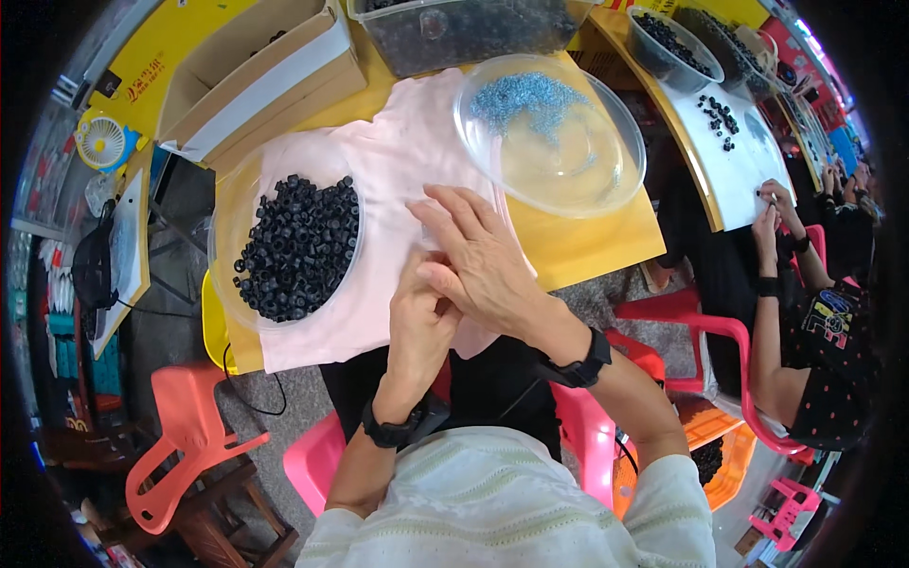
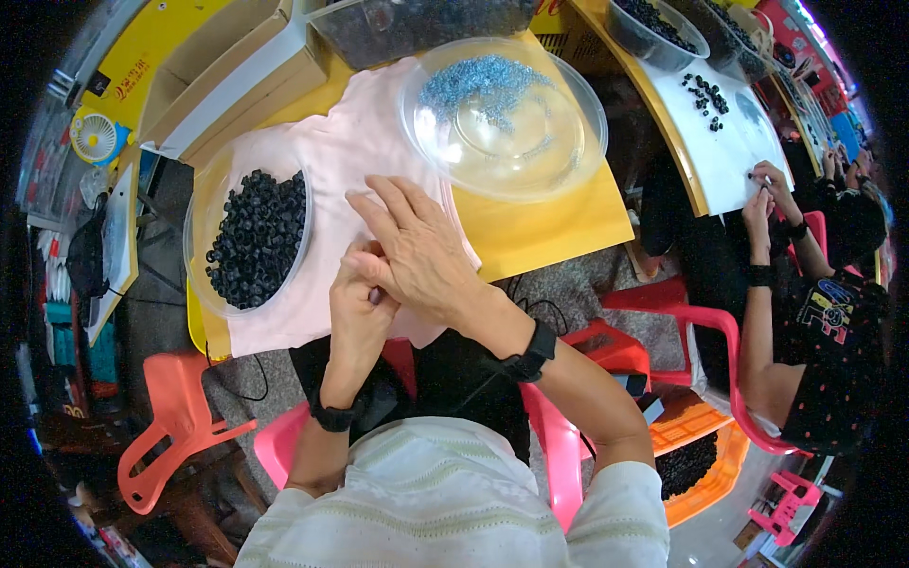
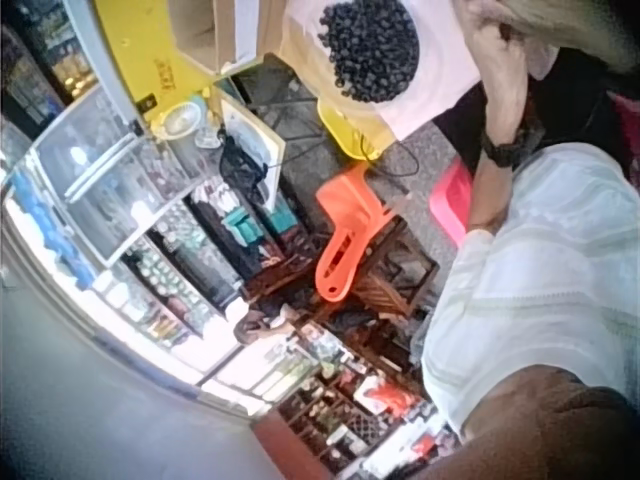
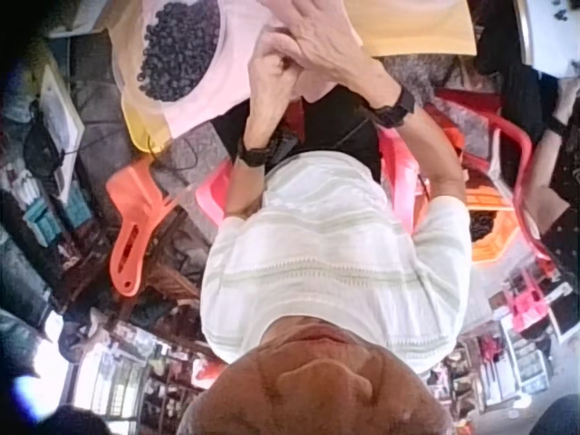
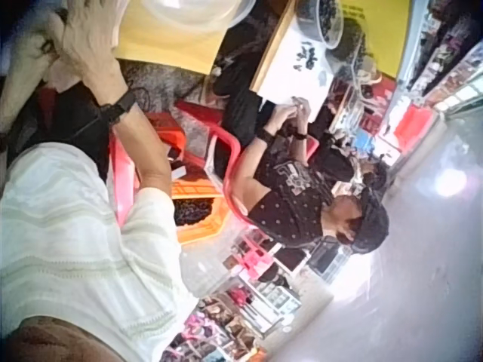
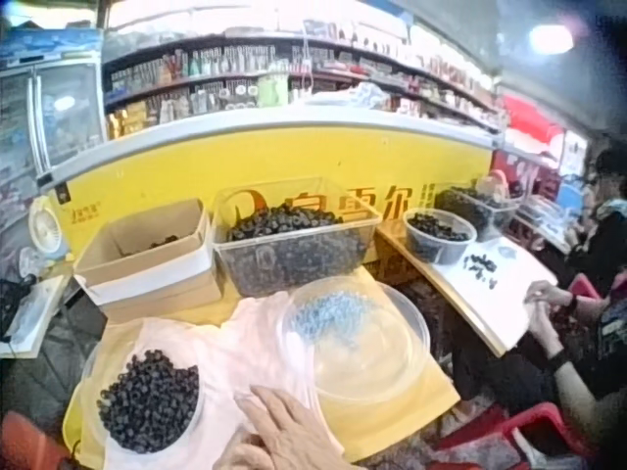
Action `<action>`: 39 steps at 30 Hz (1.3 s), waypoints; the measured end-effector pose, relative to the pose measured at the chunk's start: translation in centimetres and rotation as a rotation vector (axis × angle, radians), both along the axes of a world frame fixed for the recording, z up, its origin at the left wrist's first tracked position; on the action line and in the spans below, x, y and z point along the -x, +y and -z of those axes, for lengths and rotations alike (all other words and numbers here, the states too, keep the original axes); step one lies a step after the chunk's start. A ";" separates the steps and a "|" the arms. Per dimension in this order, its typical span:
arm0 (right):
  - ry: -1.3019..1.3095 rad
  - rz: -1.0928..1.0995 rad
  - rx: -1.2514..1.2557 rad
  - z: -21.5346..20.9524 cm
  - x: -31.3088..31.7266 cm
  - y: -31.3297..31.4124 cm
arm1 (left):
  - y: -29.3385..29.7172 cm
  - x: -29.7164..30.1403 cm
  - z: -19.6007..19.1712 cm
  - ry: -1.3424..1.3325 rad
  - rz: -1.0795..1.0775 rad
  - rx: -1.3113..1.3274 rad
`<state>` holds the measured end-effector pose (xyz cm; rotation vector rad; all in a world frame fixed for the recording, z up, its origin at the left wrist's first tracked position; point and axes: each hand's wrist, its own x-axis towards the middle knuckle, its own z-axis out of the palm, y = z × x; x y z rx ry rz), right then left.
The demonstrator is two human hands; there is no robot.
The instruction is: Assembling small plastic components at a factory workstation.
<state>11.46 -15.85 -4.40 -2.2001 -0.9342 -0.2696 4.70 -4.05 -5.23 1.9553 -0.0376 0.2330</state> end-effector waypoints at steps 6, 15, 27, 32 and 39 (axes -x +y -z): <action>0.054 0.011 0.113 0.7 -0.2 0.0 | 0.8 0.1 0.4 -0.035 -0.006 -0.037; -0.154 0.102 0.280 2.8 -1.3 0.1 | -0.6 -1.2 -4.6 -0.550 0.098 -0.340; -0.047 0.128 0.215 1.7 -0.9 1.1 | -1.9 -3.5 -0.7 -0.431 0.255 -0.326; -0.024 0.129 0.252 1.7 -1.0 1.0 | -1.9 -2.9 -0.1 -0.376 0.266 -0.336; -0.026 0.128 0.305 0.9 -1.0 0.9 | -1.4 -3.2 0.6 -0.330 0.287 -0.303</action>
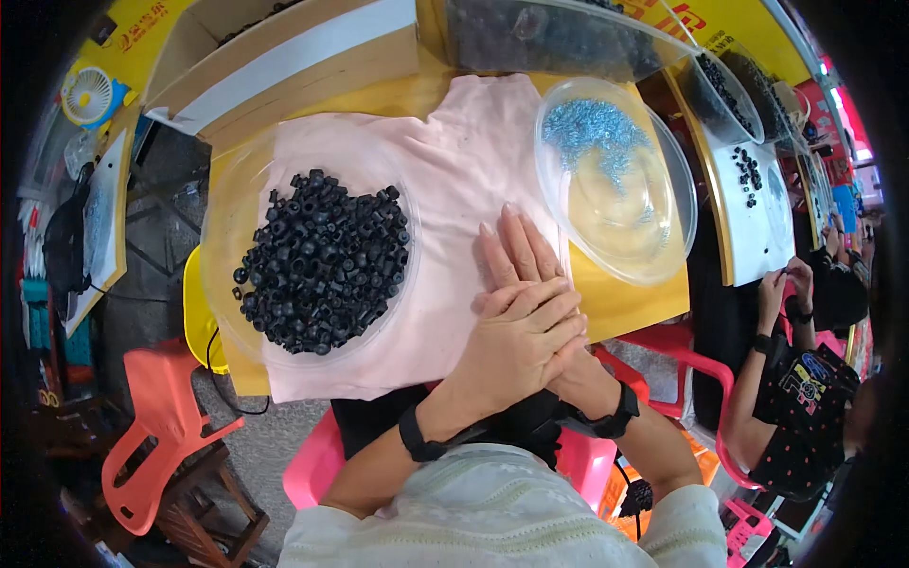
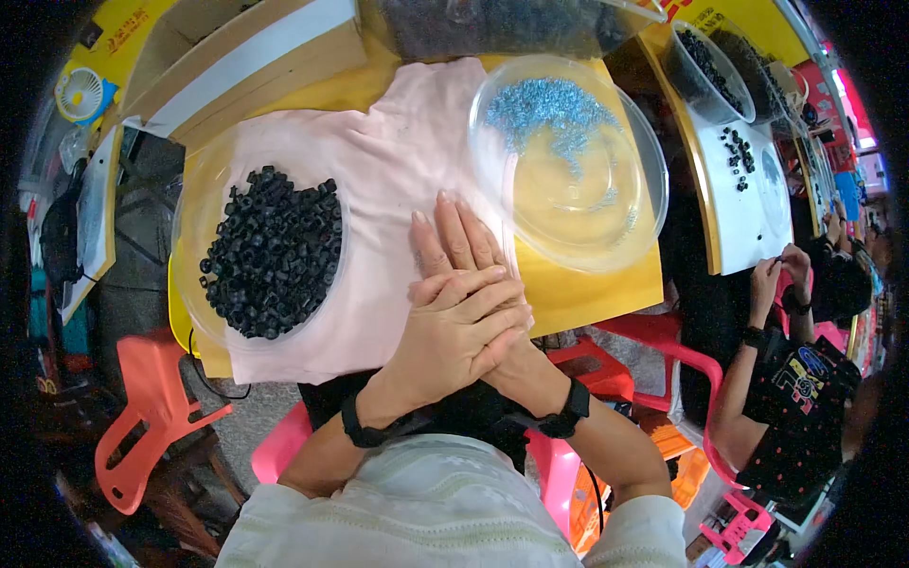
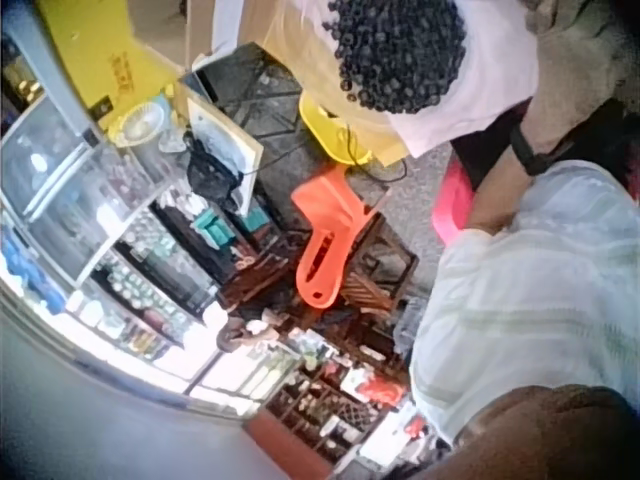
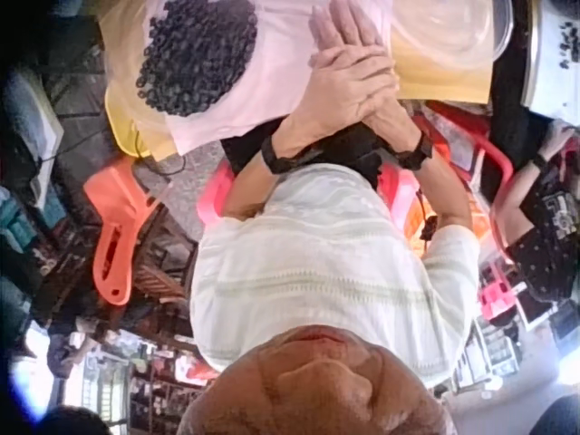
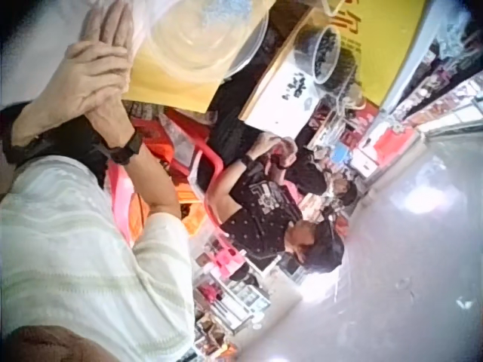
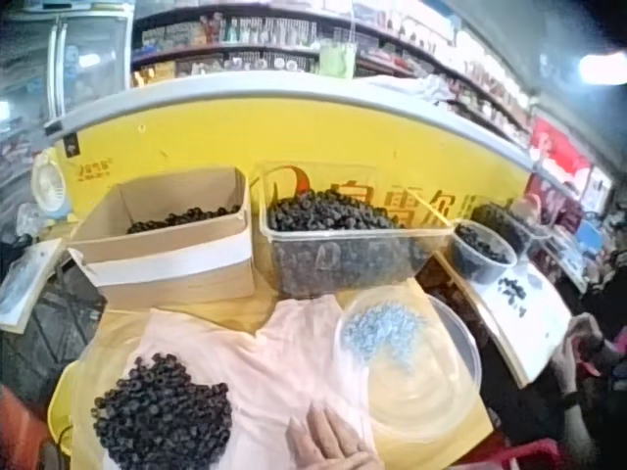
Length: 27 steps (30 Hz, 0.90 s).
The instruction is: Assembling small plastic components at a factory workstation.
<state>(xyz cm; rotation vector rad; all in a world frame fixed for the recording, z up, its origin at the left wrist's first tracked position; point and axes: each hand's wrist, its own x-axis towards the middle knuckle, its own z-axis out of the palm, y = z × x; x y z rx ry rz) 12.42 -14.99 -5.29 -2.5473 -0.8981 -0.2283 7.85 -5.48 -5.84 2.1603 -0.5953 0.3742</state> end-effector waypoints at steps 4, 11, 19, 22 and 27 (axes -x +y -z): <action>-0.015 0.003 -0.025 0.1 0.5 -0.2 | 0.2 -0.1 -0.5 -0.093 0.003 0.034; 0.260 0.015 -0.408 -0.7 1.0 -1.3 | 2.5 3.3 -1.1 0.121 -0.381 0.297; 0.488 0.008 -0.766 -1.8 1.3 -1.3 | 0.6 3.6 -2.0 0.558 -0.188 0.790; 0.457 -0.081 -0.706 -3.0 1.7 -1.6 | 0.2 3.6 -1.4 0.514 -0.138 0.789; 0.598 -0.178 -0.648 -5.1 2.4 -1.9 | 0.5 4.3 -1.8 0.407 -0.165 0.768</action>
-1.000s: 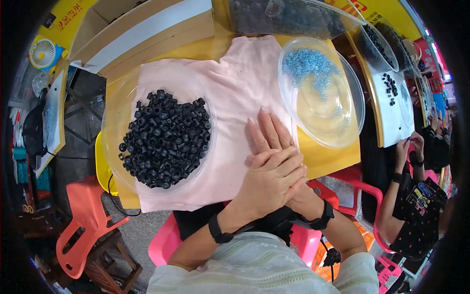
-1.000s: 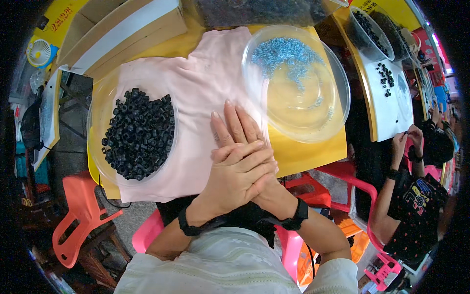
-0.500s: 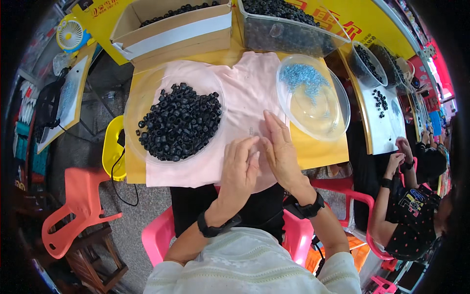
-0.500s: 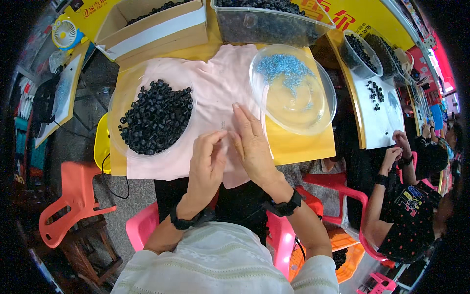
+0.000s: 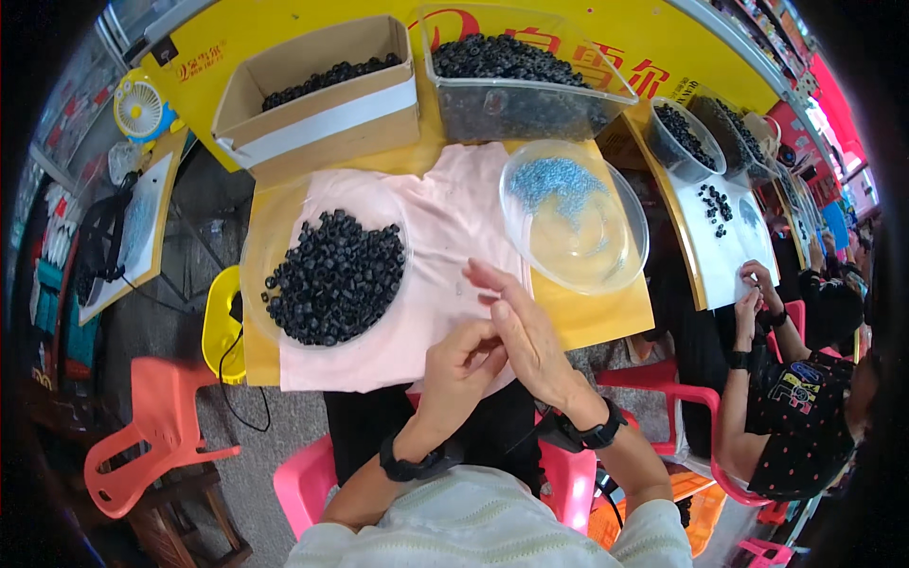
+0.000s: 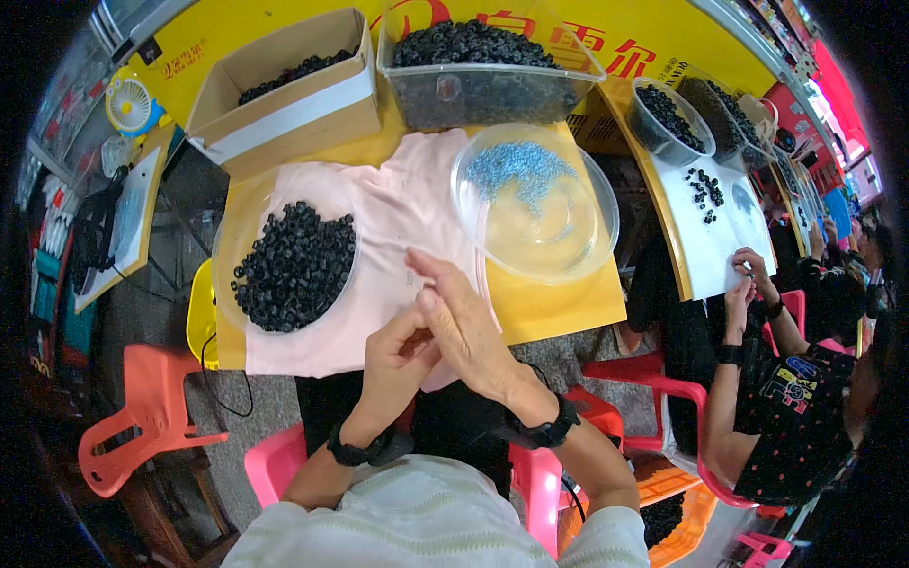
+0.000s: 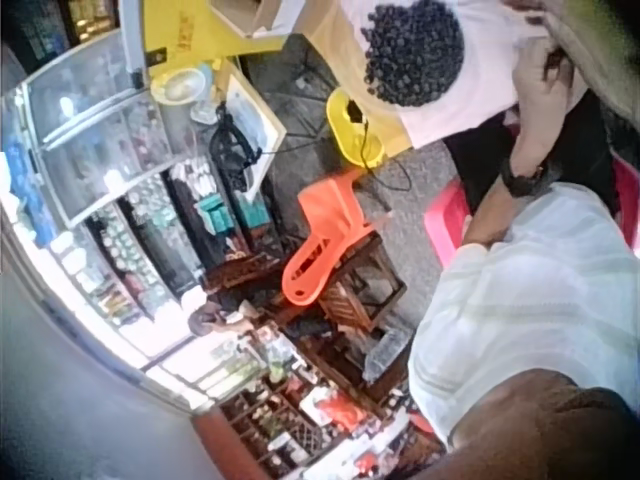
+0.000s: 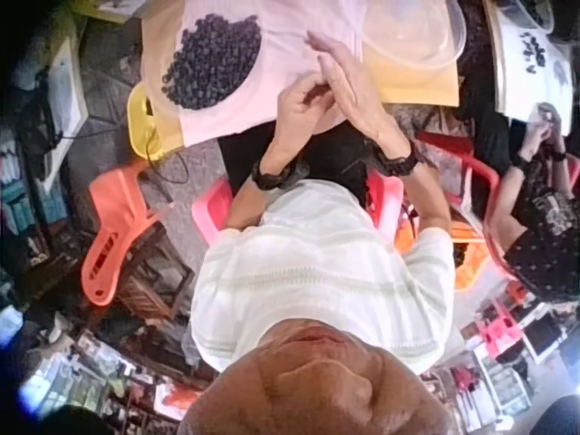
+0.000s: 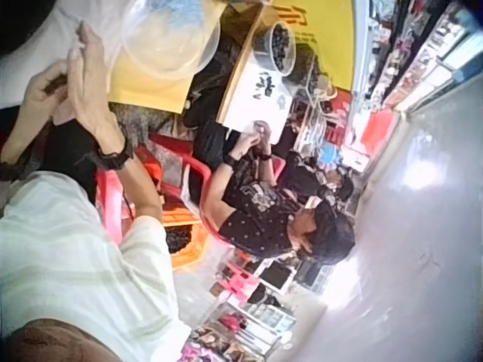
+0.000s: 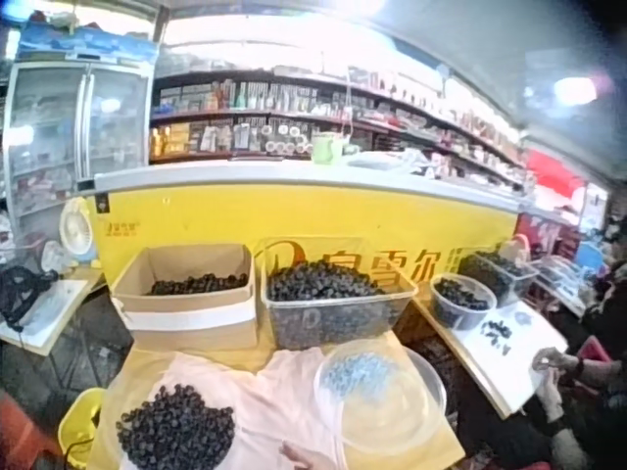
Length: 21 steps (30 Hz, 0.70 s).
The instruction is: Assembling small plastic components at a factory workstation.
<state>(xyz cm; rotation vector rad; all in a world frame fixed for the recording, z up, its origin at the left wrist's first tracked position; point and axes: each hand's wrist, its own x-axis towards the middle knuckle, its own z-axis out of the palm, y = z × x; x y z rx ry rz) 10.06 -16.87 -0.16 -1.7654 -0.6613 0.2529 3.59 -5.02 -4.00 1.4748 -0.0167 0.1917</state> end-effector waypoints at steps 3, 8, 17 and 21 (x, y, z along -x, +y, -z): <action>0.084 -0.029 -0.087 -1.3 0.3 0.0 | 0.7 -0.4 -0.6 -0.026 0.036 0.015; 0.199 0.136 -0.117 -2.1 0.0 1.5 | 0.4 -0.2 -2.8 0.070 0.018 -0.056; 0.096 0.071 -0.015 -3.5 -1.1 2.8 | 2.0 -1.7 -2.5 -0.035 -0.107 0.181; 0.167 0.037 0.246 -5.4 -1.5 1.0 | 3.2 -2.2 -2.7 -0.210 -0.251 -0.187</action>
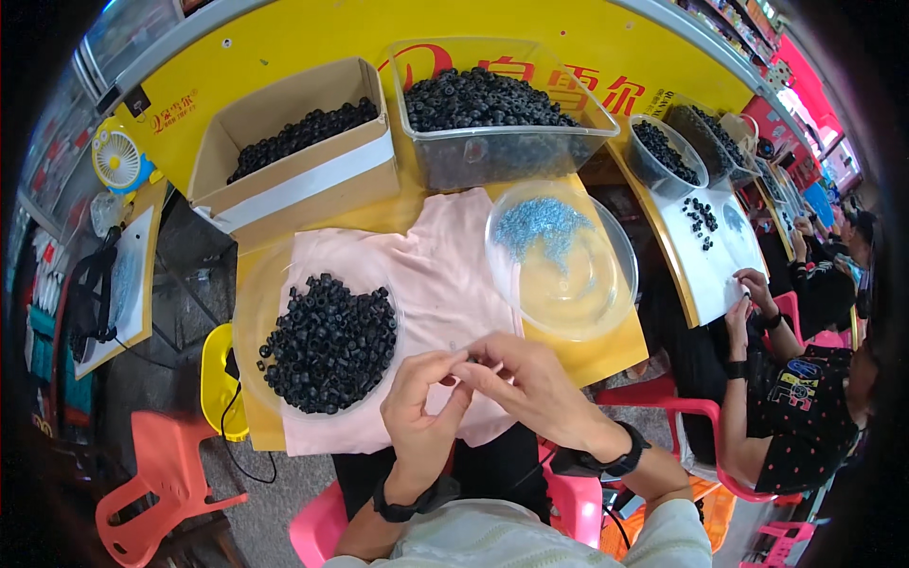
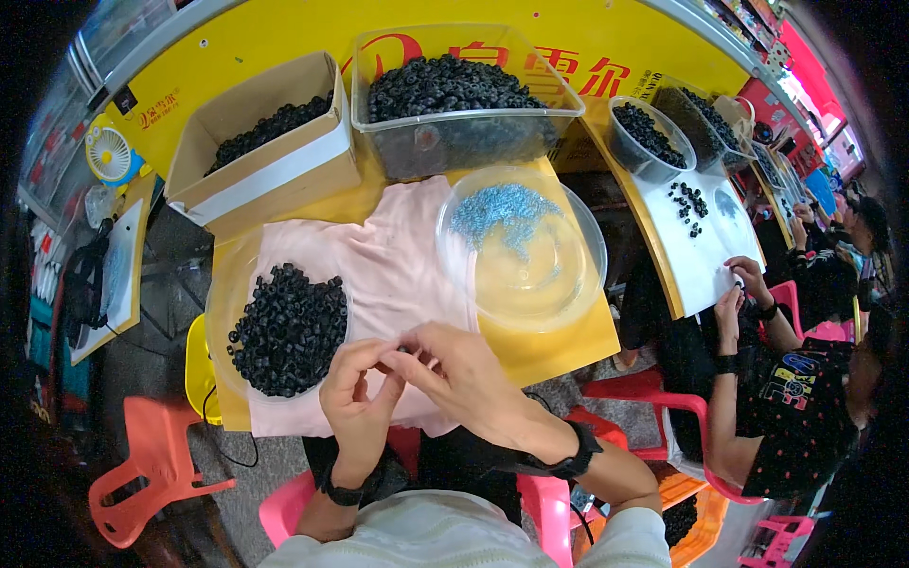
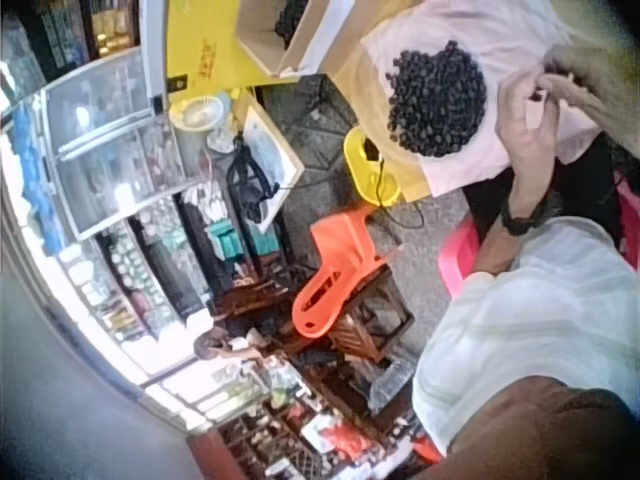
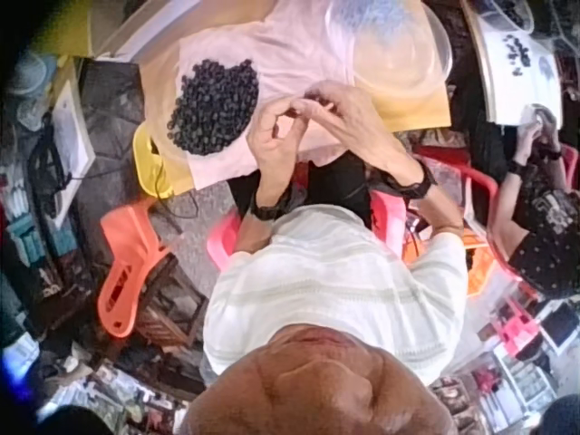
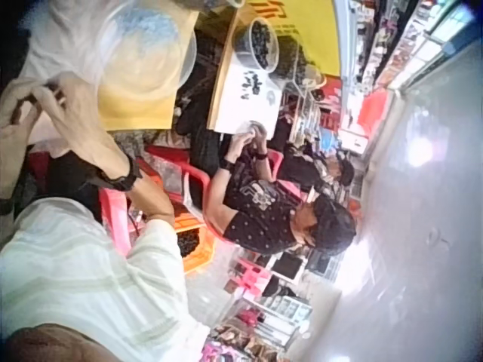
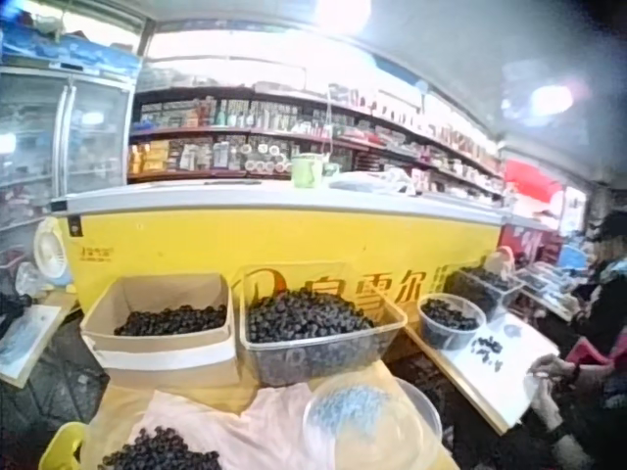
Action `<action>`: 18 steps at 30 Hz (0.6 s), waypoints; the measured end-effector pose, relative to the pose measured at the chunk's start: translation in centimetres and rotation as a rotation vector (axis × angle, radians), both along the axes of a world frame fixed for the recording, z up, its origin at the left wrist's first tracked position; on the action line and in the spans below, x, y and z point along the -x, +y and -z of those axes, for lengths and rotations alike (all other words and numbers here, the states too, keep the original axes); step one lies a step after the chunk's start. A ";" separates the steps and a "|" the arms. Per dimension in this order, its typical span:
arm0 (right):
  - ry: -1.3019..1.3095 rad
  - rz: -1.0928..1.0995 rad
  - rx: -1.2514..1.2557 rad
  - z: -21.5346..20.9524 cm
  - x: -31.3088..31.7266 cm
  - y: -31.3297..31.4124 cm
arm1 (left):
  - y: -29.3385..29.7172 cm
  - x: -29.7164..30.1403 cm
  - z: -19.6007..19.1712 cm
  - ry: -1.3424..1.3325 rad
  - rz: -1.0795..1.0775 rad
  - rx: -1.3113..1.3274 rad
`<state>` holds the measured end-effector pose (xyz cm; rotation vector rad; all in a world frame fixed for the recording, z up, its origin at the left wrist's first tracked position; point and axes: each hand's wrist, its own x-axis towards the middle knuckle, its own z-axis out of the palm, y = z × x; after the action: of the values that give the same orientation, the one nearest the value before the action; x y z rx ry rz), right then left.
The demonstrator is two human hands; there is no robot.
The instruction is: Assembling small plastic components at a factory workstation.
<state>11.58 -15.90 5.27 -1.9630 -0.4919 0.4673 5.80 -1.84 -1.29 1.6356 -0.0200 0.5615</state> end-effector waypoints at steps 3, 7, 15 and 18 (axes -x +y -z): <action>0.021 -0.030 0.012 -1.0 -0.6 -0.5 | -0.2 -0.5 0.0 -0.008 -0.001 -0.059; -0.155 -0.031 0.101 -4.0 -4.7 -1.9 | -0.8 -1.3 -0.2 0.023 0.020 0.086; -0.428 0.144 0.081 -11.3 -22.1 -0.6 | -0.1 -0.9 1.6 0.153 0.108 0.064; -0.597 0.137 0.134 -9.2 -26.6 -0.7 | 0.0 -1.0 3.0 0.162 0.156 0.060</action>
<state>38.19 -16.59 14.50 -2.2421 -0.7024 -0.1926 6.77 -1.85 -4.28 1.6007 -0.0110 0.3069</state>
